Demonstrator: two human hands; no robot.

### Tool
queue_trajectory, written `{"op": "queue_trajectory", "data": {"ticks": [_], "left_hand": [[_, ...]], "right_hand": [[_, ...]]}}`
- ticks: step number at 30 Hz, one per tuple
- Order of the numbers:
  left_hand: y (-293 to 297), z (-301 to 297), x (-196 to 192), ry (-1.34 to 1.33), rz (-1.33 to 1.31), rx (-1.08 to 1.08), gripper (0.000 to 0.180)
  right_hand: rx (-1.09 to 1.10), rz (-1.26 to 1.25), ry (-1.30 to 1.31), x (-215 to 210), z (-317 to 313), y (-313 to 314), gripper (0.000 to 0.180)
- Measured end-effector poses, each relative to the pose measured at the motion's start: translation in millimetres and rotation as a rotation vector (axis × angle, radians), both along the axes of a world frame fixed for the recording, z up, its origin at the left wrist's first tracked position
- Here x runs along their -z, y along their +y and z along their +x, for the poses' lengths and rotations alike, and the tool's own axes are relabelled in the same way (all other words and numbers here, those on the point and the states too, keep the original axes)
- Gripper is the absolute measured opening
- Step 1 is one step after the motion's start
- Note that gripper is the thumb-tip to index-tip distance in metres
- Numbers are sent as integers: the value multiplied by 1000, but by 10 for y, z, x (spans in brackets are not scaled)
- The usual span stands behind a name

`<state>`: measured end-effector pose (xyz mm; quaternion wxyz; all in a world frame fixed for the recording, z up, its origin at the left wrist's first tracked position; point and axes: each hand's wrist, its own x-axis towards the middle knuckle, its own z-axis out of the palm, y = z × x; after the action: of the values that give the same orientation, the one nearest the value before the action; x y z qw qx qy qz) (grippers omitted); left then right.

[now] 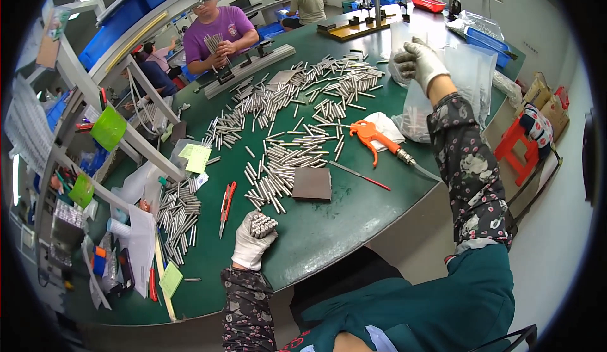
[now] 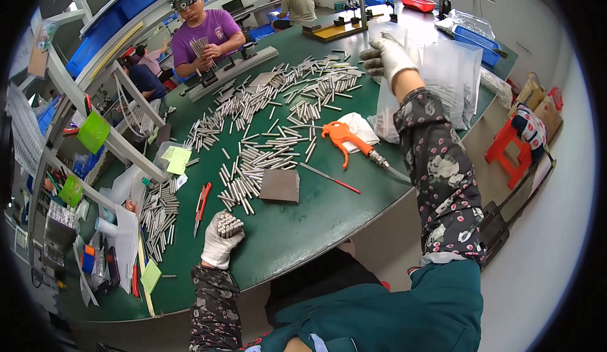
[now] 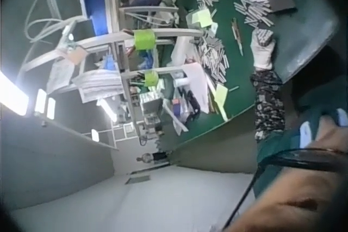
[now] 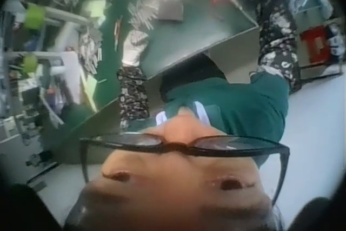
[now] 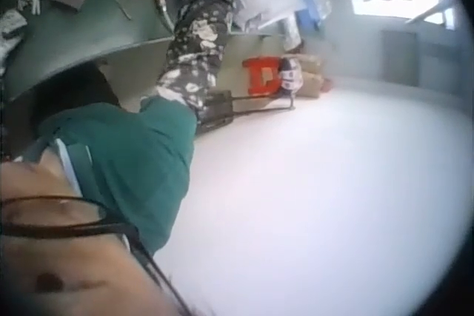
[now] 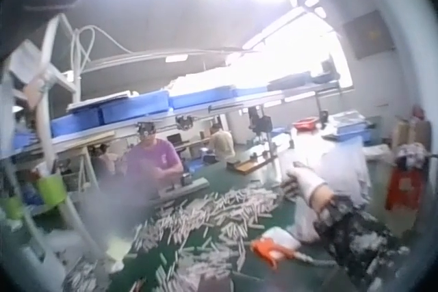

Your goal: Arranging and sorting small metal pins into a circular bundle at a factory workbench.

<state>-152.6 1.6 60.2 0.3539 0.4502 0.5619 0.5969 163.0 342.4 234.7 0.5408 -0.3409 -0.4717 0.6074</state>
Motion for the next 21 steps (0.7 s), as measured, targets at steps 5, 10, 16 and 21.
{"op": "queue_trajectory", "data": {"ticks": [5, 10, 16, 21], "left_hand": [[-33, 21, -66, 72, 8, -12, 48], [-2, -1, 20, -22, -10, 4, 49], [-40, -2, -31, 14, -47, -8, 58], [3, 14, 4, 128, -4, -38, 49]], "right_hand": [[147, -2, -63, -217, 84, 270, 19], [184, -23, -48, -398, 160, 392, 11], [215, -3, -43, -495, -19, 367, 20], [246, -107, -21, -472, 364, 793, 28]]}}
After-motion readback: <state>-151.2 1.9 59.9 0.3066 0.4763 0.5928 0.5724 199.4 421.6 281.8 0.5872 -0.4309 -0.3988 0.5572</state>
